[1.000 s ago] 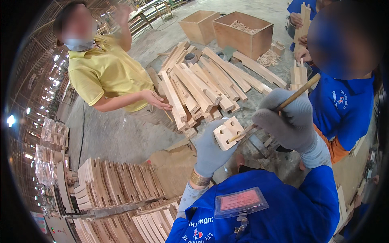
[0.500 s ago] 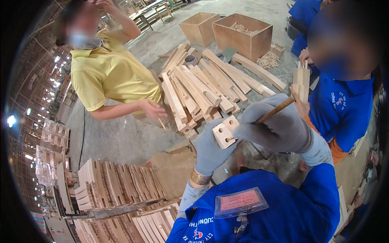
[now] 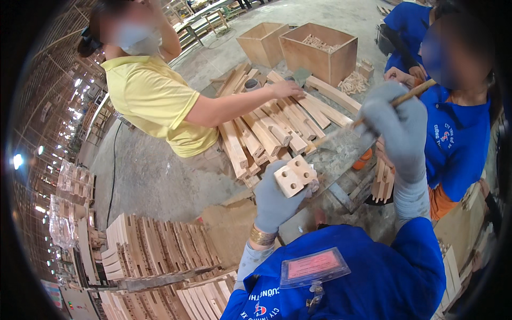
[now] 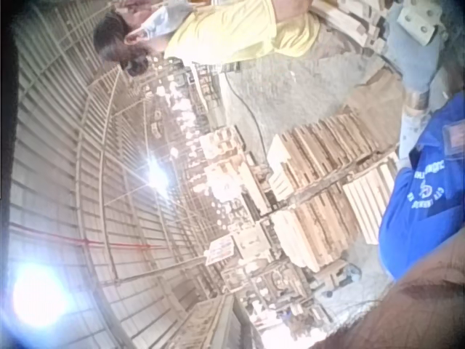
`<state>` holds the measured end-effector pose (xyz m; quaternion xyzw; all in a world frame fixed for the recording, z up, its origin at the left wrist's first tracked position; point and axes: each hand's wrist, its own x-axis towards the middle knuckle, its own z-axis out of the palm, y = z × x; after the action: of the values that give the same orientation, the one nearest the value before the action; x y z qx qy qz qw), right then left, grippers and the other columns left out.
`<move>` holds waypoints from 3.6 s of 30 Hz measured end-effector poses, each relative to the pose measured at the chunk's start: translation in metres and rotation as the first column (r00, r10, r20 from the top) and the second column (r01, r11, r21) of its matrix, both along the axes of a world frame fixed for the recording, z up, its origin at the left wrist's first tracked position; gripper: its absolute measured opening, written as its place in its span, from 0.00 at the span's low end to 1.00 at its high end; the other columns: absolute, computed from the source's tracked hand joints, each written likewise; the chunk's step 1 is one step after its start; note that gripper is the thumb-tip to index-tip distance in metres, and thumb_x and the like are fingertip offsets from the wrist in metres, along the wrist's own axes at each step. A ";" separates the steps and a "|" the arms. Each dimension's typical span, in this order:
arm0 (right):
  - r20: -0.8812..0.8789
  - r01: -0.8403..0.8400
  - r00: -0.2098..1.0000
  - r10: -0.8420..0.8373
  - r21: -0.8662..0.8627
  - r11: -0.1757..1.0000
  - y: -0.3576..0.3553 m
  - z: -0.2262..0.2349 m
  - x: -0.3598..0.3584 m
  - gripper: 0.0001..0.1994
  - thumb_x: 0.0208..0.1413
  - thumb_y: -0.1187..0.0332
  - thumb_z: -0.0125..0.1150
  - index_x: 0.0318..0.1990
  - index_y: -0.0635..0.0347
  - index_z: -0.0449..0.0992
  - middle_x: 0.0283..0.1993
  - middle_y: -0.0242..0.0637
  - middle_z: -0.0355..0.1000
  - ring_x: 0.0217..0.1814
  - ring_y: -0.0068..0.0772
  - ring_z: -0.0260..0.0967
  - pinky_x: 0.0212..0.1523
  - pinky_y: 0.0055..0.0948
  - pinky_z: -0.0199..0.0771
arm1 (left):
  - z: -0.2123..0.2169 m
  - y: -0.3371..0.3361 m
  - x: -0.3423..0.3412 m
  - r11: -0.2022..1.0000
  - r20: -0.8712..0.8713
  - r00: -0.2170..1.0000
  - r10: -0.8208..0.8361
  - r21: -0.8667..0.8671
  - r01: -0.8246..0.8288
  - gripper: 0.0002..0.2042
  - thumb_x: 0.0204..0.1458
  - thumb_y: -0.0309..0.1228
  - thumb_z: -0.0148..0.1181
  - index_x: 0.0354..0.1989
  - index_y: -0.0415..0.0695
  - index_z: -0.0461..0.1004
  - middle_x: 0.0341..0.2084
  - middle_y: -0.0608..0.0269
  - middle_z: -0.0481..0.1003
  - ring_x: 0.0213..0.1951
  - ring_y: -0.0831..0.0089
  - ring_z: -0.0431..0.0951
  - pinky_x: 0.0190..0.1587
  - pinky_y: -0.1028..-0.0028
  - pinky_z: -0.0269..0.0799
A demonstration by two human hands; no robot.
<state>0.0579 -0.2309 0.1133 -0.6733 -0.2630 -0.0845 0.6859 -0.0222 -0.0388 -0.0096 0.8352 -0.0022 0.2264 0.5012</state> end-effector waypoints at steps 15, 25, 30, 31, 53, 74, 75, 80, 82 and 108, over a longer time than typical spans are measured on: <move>0.369 0.512 0.836 -0.407 -0.253 0.821 0.034 -0.180 0.330 0.08 0.51 0.64 0.54 0.32 0.57 0.75 0.28 0.40 0.73 0.27 0.35 0.71 0.30 0.30 0.69 | -0.007 0.057 0.000 0.989 -0.050 0.998 0.028 0.148 -0.021 0.29 0.28 0.30 0.73 0.42 0.38 0.67 0.36 0.58 0.74 0.37 0.70 0.75 0.41 0.70 0.72; 0.351 0.381 0.916 -0.195 -0.603 0.701 0.100 -0.259 0.433 0.13 0.53 0.59 0.45 0.32 0.57 0.73 0.28 0.45 0.72 0.29 0.47 0.71 0.27 0.36 0.70 | -0.003 0.063 0.013 0.998 -0.206 0.977 0.059 0.039 -0.052 0.25 0.27 0.27 0.74 0.37 0.41 0.69 0.36 0.53 0.74 0.36 0.68 0.76 0.38 0.71 0.72; 0.160 0.126 0.986 -0.055 -0.476 0.870 0.155 -0.321 0.437 0.11 0.48 0.61 0.56 0.34 0.57 0.76 0.31 0.42 0.74 0.35 0.38 0.72 0.36 0.30 0.69 | 0.006 0.029 0.040 0.914 -0.135 0.949 0.286 -0.260 -0.313 0.17 0.28 0.26 0.72 0.29 0.37 0.75 0.28 0.57 0.77 0.28 0.73 0.77 0.31 0.77 0.73; 0.069 0.114 0.993 -0.091 -0.513 0.851 0.163 -0.325 0.435 0.10 0.48 0.62 0.57 0.35 0.57 0.76 0.31 0.41 0.74 0.35 0.37 0.72 0.37 0.29 0.69 | 0.005 0.031 0.040 0.926 -0.144 0.958 0.249 -0.255 -0.279 0.19 0.28 0.26 0.73 0.31 0.38 0.73 0.30 0.55 0.76 0.31 0.71 0.77 0.32 0.75 0.73; -0.433 0.102 0.708 0.558 0.845 0.525 0.103 -0.262 0.322 0.09 0.60 0.64 0.46 0.38 0.58 0.69 0.26 0.27 0.64 0.25 0.17 0.59 0.24 0.15 0.59 | -0.017 0.058 0.004 0.997 -0.240 0.968 0.071 0.042 -0.062 0.29 0.32 0.32 0.72 0.45 0.40 0.67 0.37 0.56 0.74 0.38 0.65 0.76 0.41 0.70 0.71; -0.115 -0.156 0.982 0.149 -0.048 0.987 0.025 -0.041 -0.028 0.04 0.48 0.76 0.56 0.30 0.70 0.73 0.22 0.37 0.72 0.22 0.20 0.70 0.22 0.17 0.69 | -0.010 0.016 -0.021 0.993 0.030 0.997 -0.067 0.100 0.063 0.22 0.35 0.34 0.67 0.42 0.46 0.69 0.32 0.56 0.74 0.35 0.58 0.75 0.36 0.67 0.71; -0.069 -0.145 0.988 0.139 -0.087 0.986 0.025 -0.040 -0.031 0.04 0.47 0.77 0.55 0.28 0.70 0.72 0.22 0.38 0.72 0.21 0.21 0.69 0.21 0.17 0.68 | -0.011 0.014 -0.021 0.993 0.029 0.997 -0.071 0.099 0.068 0.22 0.35 0.34 0.67 0.42 0.46 0.69 0.31 0.56 0.74 0.35 0.58 0.75 0.36 0.67 0.71; 0.131 -0.126 0.978 0.160 -0.234 0.964 0.026 -0.037 -0.037 0.02 0.45 0.77 0.58 0.27 0.66 0.75 0.22 0.37 0.72 0.23 0.23 0.70 0.22 0.20 0.67 | -0.017 0.009 -0.023 0.992 0.044 0.995 -0.092 0.087 0.088 0.22 0.35 0.34 0.67 0.42 0.46 0.69 0.31 0.56 0.75 0.34 0.58 0.76 0.34 0.68 0.71; 0.397 -0.032 0.901 0.175 -0.342 0.939 0.026 -0.034 -0.034 0.02 0.45 0.76 0.59 0.26 0.66 0.75 0.21 0.37 0.71 0.22 0.26 0.70 0.22 0.20 0.67 | -0.015 0.006 -0.023 0.991 0.034 0.996 -0.088 0.103 0.084 0.22 0.34 0.33 0.67 0.42 0.46 0.70 0.31 0.56 0.75 0.34 0.58 0.76 0.35 0.68 0.71; 0.234 -0.166 0.940 0.250 -0.327 0.930 0.017 -0.034 -0.041 0.04 0.45 0.75 0.62 0.27 0.66 0.75 0.19 0.37 0.70 0.19 0.27 0.69 0.20 0.22 0.66 | -0.011 0.001 -0.016 0.990 0.019 0.999 -0.045 0.137 0.042 0.23 0.33 0.32 0.70 0.40 0.43 0.67 0.30 0.58 0.75 0.32 0.71 0.77 0.35 0.74 0.71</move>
<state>0.0168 -0.2140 0.0797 -0.7202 -0.4347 -0.0607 0.5373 -0.0378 -0.0378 -0.0201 0.8647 -0.0413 0.2240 0.4476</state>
